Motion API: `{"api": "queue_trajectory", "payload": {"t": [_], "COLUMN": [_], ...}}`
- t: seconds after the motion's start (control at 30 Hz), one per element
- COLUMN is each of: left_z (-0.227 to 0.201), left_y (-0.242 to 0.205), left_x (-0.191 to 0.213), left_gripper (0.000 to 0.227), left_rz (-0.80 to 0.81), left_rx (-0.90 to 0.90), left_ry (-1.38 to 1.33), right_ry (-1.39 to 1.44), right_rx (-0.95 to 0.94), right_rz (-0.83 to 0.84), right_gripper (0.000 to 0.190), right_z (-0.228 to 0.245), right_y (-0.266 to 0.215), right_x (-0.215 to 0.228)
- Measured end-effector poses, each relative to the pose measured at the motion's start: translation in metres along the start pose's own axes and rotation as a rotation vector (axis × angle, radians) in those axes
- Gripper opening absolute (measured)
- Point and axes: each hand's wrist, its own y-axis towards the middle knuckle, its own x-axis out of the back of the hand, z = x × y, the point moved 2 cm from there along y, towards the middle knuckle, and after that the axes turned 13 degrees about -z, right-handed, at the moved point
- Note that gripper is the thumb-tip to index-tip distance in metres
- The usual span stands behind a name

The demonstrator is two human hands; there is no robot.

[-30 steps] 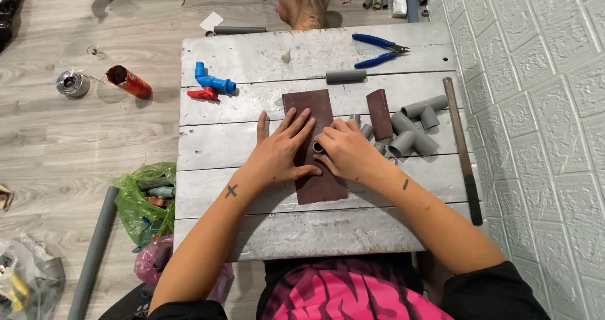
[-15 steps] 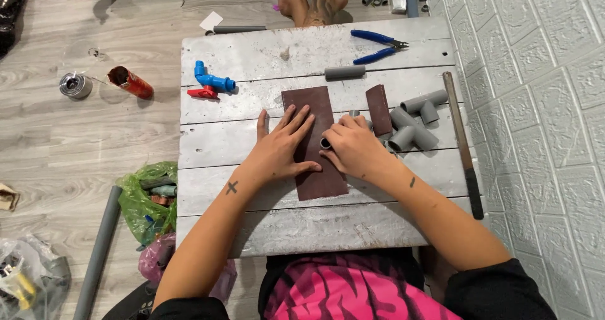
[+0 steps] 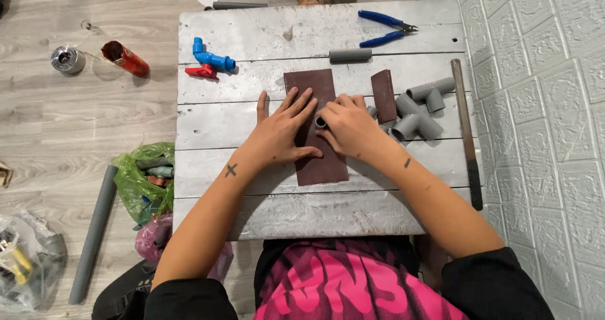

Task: Sanding and deburring the ends of PVC pipe segments and fittings to prepare them for assembly.

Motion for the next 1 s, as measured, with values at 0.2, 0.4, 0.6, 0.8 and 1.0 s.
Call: {"api": "queue_trajectory", "payload": {"t": [0.2, 0.4, 0.6, 0.8, 1.0], "left_z": [0.0, -0.001, 0.002, 0.004, 0.002], "left_y": [0.0, -0.002, -0.001, 0.0, 0.0], "left_x": [0.0, -0.001, -0.004, -0.005, -0.002], "left_gripper": [0.107, 0.107, 0.108, 0.109, 0.11], "left_rz": [0.003, -0.011, -0.007, -0.002, 0.0], "left_rx": [0.016, 0.018, 0.011, 0.01, 0.014], "left_ry": [0.009, 0.021, 0.012, 0.006, -0.005], "right_ry": [-0.005, -0.024, 0.011, 0.027, 0.012], "right_rx": [0.001, 0.0, -0.019, -0.045, -0.018], "right_rz": [-0.048, -0.078, -0.037, -0.046, -0.061], "right_gripper": [0.029, 0.027, 0.028, 0.028, 0.028], "right_z": [0.007, 0.0, 0.01, 0.001, 0.004], "right_y": [-0.008, -0.002, -0.004, -0.005, 0.0], "right_x": [0.01, 0.003, 0.006, 0.009, 0.007]}}
